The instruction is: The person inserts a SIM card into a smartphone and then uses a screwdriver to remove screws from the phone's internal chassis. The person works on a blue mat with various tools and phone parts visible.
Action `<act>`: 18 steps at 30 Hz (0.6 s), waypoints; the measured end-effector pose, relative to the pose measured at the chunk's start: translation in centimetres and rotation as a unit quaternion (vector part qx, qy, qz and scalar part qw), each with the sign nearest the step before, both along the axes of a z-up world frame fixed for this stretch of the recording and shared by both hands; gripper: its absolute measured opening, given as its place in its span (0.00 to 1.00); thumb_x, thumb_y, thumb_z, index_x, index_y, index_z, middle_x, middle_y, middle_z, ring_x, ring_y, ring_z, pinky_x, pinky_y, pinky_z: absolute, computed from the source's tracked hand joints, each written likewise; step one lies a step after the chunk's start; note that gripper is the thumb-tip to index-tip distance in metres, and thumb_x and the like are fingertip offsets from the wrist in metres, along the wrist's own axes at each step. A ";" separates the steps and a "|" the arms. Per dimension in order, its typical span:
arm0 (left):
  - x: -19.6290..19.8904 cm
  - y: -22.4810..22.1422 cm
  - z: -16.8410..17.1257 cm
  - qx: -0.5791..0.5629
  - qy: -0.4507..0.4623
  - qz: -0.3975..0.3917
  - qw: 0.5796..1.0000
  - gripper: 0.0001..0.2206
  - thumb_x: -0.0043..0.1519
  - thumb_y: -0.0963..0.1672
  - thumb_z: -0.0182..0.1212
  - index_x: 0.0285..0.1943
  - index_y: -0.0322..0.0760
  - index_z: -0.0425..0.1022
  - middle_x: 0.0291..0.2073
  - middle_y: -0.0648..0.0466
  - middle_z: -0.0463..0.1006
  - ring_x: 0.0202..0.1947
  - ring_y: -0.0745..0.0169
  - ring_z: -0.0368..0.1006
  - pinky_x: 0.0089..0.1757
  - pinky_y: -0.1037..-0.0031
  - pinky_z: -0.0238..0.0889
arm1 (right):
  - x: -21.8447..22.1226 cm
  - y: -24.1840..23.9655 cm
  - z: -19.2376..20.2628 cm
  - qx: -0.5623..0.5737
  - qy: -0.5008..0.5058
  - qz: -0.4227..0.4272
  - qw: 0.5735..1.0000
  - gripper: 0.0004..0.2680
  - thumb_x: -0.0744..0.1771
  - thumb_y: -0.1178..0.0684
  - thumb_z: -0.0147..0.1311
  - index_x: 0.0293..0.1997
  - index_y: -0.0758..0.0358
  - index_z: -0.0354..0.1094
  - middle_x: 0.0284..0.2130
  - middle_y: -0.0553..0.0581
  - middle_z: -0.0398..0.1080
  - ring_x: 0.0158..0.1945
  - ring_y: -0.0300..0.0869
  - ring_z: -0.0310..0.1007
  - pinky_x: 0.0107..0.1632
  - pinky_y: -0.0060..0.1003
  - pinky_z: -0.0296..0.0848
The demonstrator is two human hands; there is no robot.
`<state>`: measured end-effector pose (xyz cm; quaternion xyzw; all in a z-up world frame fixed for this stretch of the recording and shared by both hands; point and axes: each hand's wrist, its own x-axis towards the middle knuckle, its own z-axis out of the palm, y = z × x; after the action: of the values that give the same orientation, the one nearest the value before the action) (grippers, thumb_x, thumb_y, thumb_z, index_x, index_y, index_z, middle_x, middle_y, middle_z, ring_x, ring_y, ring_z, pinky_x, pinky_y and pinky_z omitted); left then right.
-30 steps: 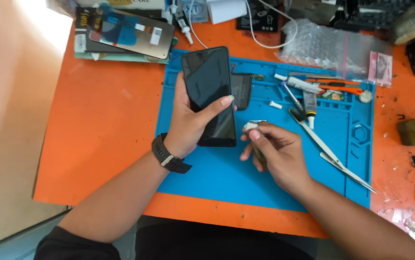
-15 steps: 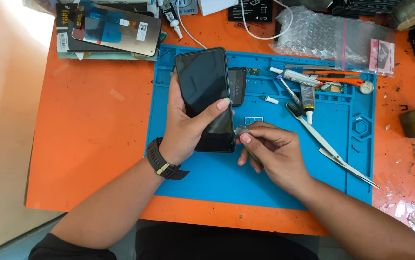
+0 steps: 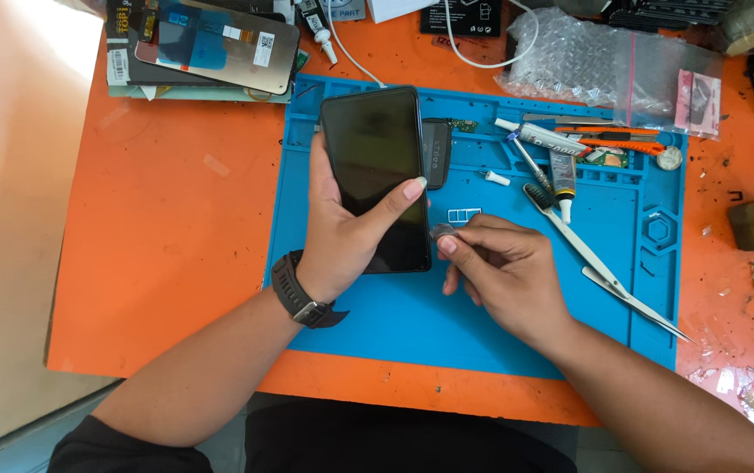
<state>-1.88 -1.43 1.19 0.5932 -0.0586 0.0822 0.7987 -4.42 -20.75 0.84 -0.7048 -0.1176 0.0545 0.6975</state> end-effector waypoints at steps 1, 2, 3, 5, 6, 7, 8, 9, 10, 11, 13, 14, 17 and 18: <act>0.0 0.0 -0.2 0.000 0.000 0.000 1.000 0.32 0.60 0.40 0.72 0.71 0.42 0.56 0.55 0.50 0.75 0.57 0.59 0.73 0.59 0.54 0.67 | -0.1 0.1 0.1 0.000 0.000 0.000 1.000 0.05 0.67 0.68 0.53 0.42 0.82 0.75 0.20 0.70 0.70 0.19 0.55 0.81 0.11 0.26 0.68; 0.0 0.1 -0.3 0.010 -0.007 0.006 1.000 0.33 0.61 0.40 0.73 0.71 0.42 0.55 0.55 0.50 0.75 0.58 0.59 0.72 0.60 0.54 0.67 | -0.1 0.2 0.2 -0.031 -0.035 -0.013 0.999 0.04 0.67 0.68 0.55 0.42 0.81 0.76 0.20 0.70 0.71 0.18 0.55 0.81 0.11 0.27 0.68; 0.0 0.1 -0.5 0.019 -0.013 0.013 1.000 0.33 0.61 0.41 0.73 0.71 0.41 0.55 0.55 0.50 0.74 0.58 0.59 0.71 0.60 0.53 0.66 | -0.2 0.3 0.3 -0.062 -0.068 -0.025 0.995 0.04 0.66 0.68 0.56 0.41 0.80 0.76 0.20 0.70 0.72 0.18 0.54 0.81 0.11 0.28 0.67; -0.2 -0.2 -0.7 0.018 -0.016 0.019 1.000 0.33 0.61 0.40 0.72 0.72 0.41 0.53 0.55 0.49 0.73 0.59 0.59 0.70 0.61 0.52 0.65 | -0.5 0.6 0.4 -0.061 -0.068 -0.033 0.995 0.04 0.66 0.68 0.56 0.42 0.81 0.76 0.20 0.71 0.71 0.18 0.54 0.80 0.11 0.28 0.67; -0.3 -0.4 -0.8 0.017 -0.020 0.025 0.999 0.33 0.62 0.40 0.71 0.72 0.41 0.52 0.56 0.49 0.71 0.60 0.58 0.68 0.62 0.50 0.63 | -0.5 0.7 0.5 -0.060 -0.069 -0.040 0.995 0.04 0.67 0.68 0.56 0.42 0.82 0.75 0.19 0.71 0.71 0.18 0.53 0.80 0.11 0.28 0.67; -0.4 -0.4 -0.7 0.017 -0.020 0.025 0.999 0.33 0.62 0.40 0.71 0.72 0.41 0.52 0.56 0.49 0.71 0.60 0.58 0.68 0.62 0.50 0.63 | -0.6 0.7 0.4 -0.060 -0.069 -0.040 0.995 0.04 0.67 0.68 0.56 0.42 0.82 0.75 0.19 0.71 0.71 0.18 0.53 0.80 0.11 0.28 0.67; -0.5 -0.4 -0.6 0.019 -0.014 0.027 0.999 0.33 0.62 0.41 0.71 0.72 0.41 0.52 0.55 0.49 0.71 0.60 0.58 0.68 0.62 0.50 0.63 | -0.7 0.7 0.2 -0.039 -0.052 -0.042 0.997 0.05 0.67 0.69 0.54 0.42 0.82 0.75 0.19 0.71 0.70 0.17 0.53 0.79 0.11 0.27 0.67; -0.6 -0.4 -0.5 0.022 -0.008 0.030 0.999 0.33 0.63 0.41 0.71 0.72 0.41 0.52 0.55 0.50 0.70 0.60 0.58 0.68 0.62 0.50 0.63 | -0.7 0.7 0.0 -0.019 -0.035 -0.044 0.998 0.05 0.67 0.69 0.53 0.42 0.82 0.75 0.19 0.71 0.70 0.17 0.53 0.79 0.11 0.27 0.67; -0.7 -0.5 -0.4 0.022 -0.007 0.030 0.999 0.33 0.63 0.41 0.71 0.72 0.41 0.52 0.55 0.50 0.70 0.60 0.58 0.68 0.62 0.50 0.63 | -0.7 0.9 0.6 -0.019 -0.035 -0.043 0.998 0.05 0.67 0.69 0.53 0.42 0.82 0.75 0.19 0.71 0.70 0.17 0.53 0.79 0.11 0.27 0.67; -0.8 -0.6 -0.3 0.021 -0.011 0.036 0.999 0.33 0.63 0.41 0.70 0.72 0.41 0.52 0.54 0.50 0.70 0.59 0.57 0.69 0.61 0.49 0.63 | -0.7 1.1 1.1 -0.067 -0.092 -0.052 0.992 0.04 0.66 0.69 0.55 0.40 0.82 0.76 0.18 0.70 0.71 0.16 0.55 0.78 0.11 0.29 0.66; -0.9 -0.7 0.0 0.021 -0.013 0.042 0.999 0.33 0.63 0.40 0.70 0.72 0.40 0.52 0.53 0.50 0.70 0.59 0.55 0.69 0.61 0.48 0.63 | -0.7 1.2 1.2 -0.115 -0.148 -0.061 0.980 0.03 0.66 0.70 0.57 0.39 0.81 0.77 0.17 0.69 0.72 0.15 0.58 0.76 0.10 0.31 0.65; -1.0 -0.7 0.2 0.017 -0.017 0.037 0.999 0.33 0.63 0.40 0.69 0.72 0.40 0.50 0.54 0.50 0.69 0.60 0.56 0.67 0.62 0.47 0.61 | -0.7 1.1 0.9 -0.088 -0.130 -0.059 0.986 0.03 0.66 0.70 0.56 0.39 0.81 0.77 0.17 0.67 0.71 0.15 0.53 0.77 0.12 0.30 0.66; -1.1 -0.9 0.0 0.012 -0.018 0.031 0.999 0.33 0.64 0.40 0.69 0.73 0.40 0.49 0.55 0.49 0.68 0.61 0.57 0.66 0.63 0.46 0.60 | -0.8 1.1 0.3 -0.055 -0.115 -0.059 0.990 0.04 0.67 0.70 0.55 0.40 0.80 0.77 0.17 0.66 0.70 0.15 0.48 0.77 0.13 0.30 0.65; -1.1 -0.9 -0.1 0.011 -0.016 0.030 0.999 0.33 0.64 0.40 0.68 0.73 0.40 0.49 0.56 0.49 0.68 0.62 0.58 0.66 0.63 0.47 0.60 | -0.8 1.1 0.3 -0.050 -0.118 -0.061 0.990 0.04 0.67 0.70 0.55 0.41 0.80 0.76 0.17 0.66 0.70 0.16 0.47 0.76 0.14 0.30 0.64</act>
<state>-2.95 -2.33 1.11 0.6019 -0.0541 0.1153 0.7884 -5.23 -19.61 1.10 -0.7459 -0.1535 -0.0659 0.6448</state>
